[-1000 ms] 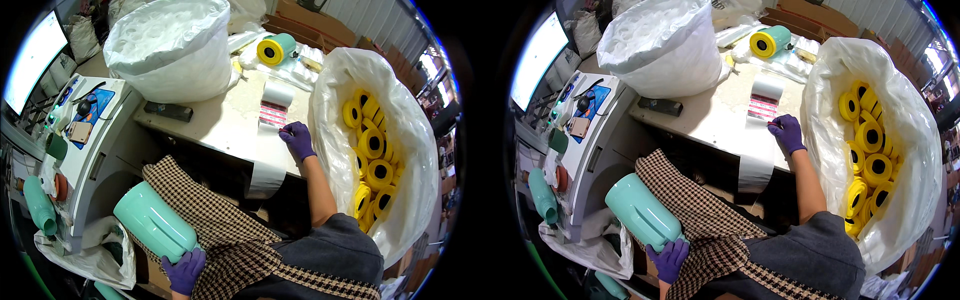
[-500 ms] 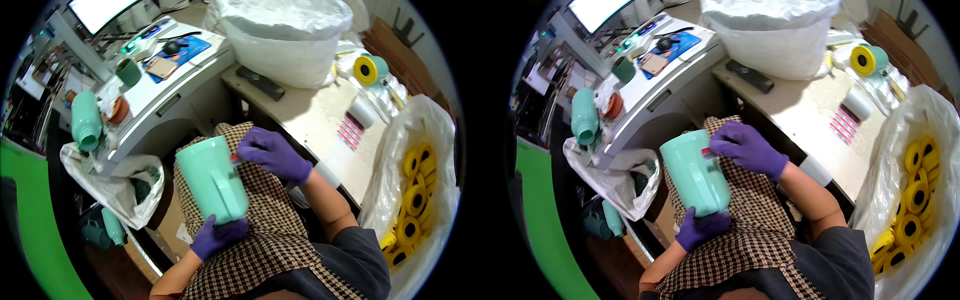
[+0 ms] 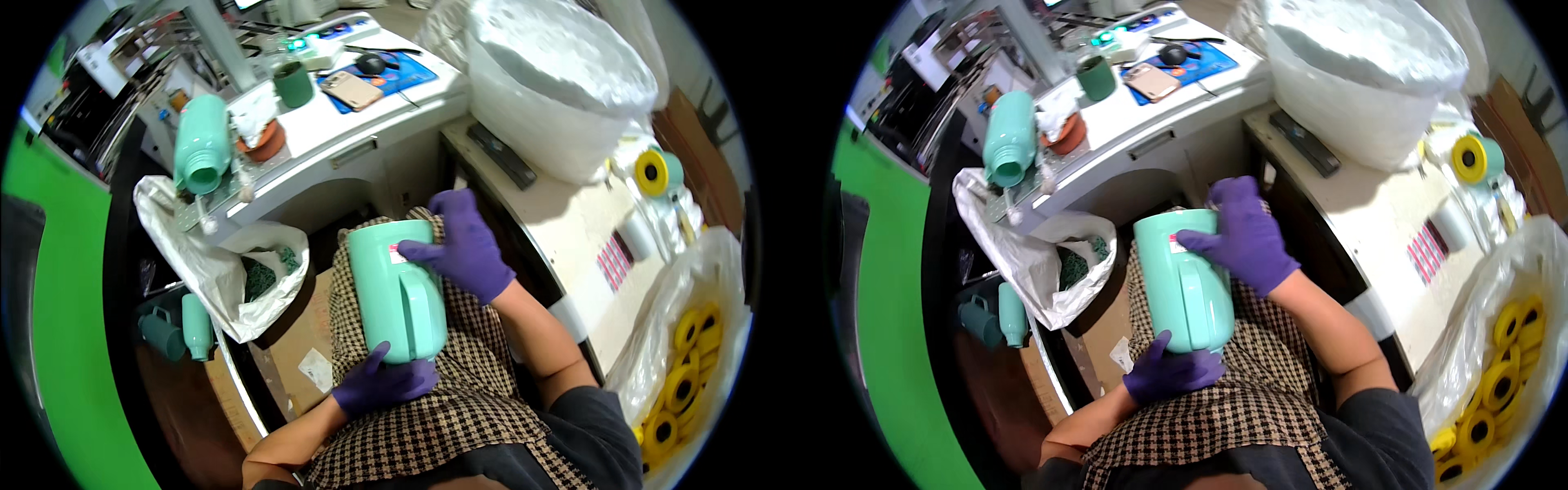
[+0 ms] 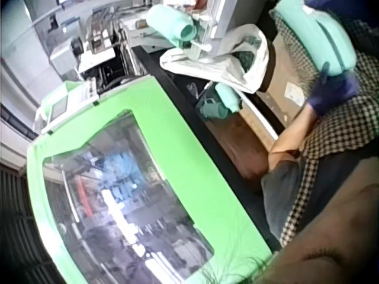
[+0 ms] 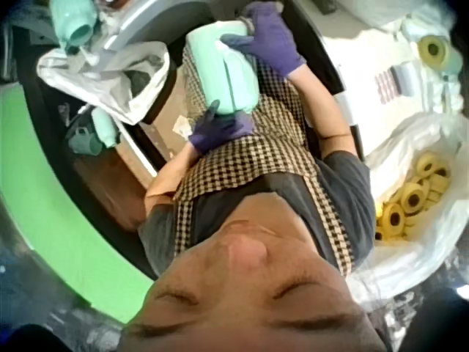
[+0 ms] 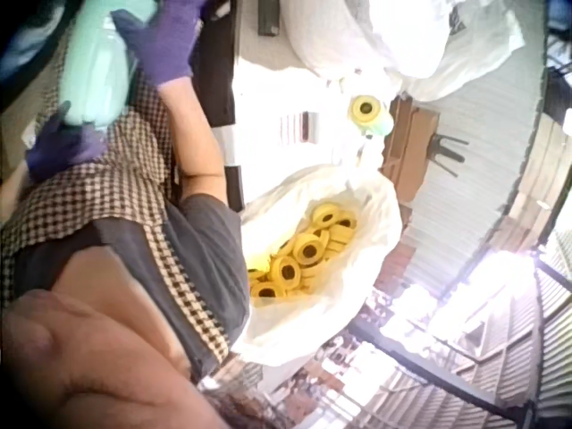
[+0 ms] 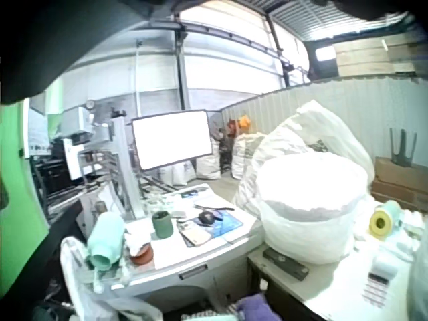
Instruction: The person repeatedly picks up teal plastic containers, applies a printed label to the side using a label printer, and places the labeled containers into a white bag. The person also handles yellow plastic rings and places them into a separate bag.
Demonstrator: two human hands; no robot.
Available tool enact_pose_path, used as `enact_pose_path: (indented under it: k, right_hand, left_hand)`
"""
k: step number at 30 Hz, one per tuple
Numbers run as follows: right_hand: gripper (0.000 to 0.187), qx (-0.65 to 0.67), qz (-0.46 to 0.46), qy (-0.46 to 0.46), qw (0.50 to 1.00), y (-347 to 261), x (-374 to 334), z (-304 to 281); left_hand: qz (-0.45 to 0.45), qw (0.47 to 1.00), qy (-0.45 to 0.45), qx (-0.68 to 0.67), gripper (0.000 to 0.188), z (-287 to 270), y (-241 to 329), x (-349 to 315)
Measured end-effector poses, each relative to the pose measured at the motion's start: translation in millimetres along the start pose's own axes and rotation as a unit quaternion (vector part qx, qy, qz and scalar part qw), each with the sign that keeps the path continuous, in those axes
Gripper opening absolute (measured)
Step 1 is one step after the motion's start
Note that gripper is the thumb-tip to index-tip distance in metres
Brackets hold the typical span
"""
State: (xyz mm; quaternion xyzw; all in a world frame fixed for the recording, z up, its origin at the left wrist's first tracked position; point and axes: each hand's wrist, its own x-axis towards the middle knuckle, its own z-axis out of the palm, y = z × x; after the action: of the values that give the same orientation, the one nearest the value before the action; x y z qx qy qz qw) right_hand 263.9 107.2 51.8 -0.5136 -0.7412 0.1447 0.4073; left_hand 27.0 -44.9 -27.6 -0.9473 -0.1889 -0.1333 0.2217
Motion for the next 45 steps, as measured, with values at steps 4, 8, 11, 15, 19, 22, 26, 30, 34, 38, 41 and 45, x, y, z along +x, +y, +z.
enact_pose_path:
  k: [4,8,11,15,19,22,26,30,34,38,41,45]
  right_hand:
    - [0.052,0.066,0.042,0.059,0.995,36,32,2]
    - [0.05,-0.055,-0.263,0.064,0.961,-39,103,28]
    - [0.051,-0.021,-0.393,-0.026,0.919,-96,154,124]
    - [0.03,-0.207,-0.276,-0.061,0.937,-135,224,263]
    - [0.015,-0.126,-0.4,0.002,0.908,-130,210,228]
    - [0.022,-0.062,-0.522,0.029,0.85,-112,115,134]
    - [0.032,0.131,-0.448,-0.024,0.884,-59,12,-18]
    - [0.035,0.32,-0.13,0.092,0.934,-34,-62,-84]
    - [0.041,0.216,-0.144,0.081,0.962,-12,-87,-105]
    - [0.044,0.212,-0.155,-0.001,0.965,-11,-96,-98]
    - [0.043,0.217,-0.183,-0.068,0.957,-27,-84,-81]
    - [0.039,0.154,-0.238,-0.086,0.955,-49,-72,-70]
  left_hand:
    - [-0.376,0.822,0.072,-0.421,0.043,-58,-30,-13]
    - [-0.568,0.758,0.248,-0.201,0.056,-81,-15,-66]
    - [-0.729,0.472,0.396,-0.298,0.056,-73,25,-127]
    - [-0.719,0.394,0.52,-0.24,0.052,-103,18,-150]
    - [-0.67,0.505,0.537,-0.091,0.054,-103,-28,-169]
    - [-0.623,0.59,0.513,-0.032,0.062,-109,-76,-152]
    - [-0.562,0.711,0.42,0.055,0.067,-93,-162,-130]
    - [-0.503,0.794,0.337,0.058,0.058,-32,-274,-69]
    - [-0.53,0.794,0.29,0.064,0.057,30,-347,-52]
    - [-0.574,0.763,0.285,0.084,0.058,54,-372,-40]
    - [-0.582,0.76,0.283,0.053,0.063,38,-369,-53]
    - [-0.544,0.777,0.312,0.052,0.079,19,-324,-44]
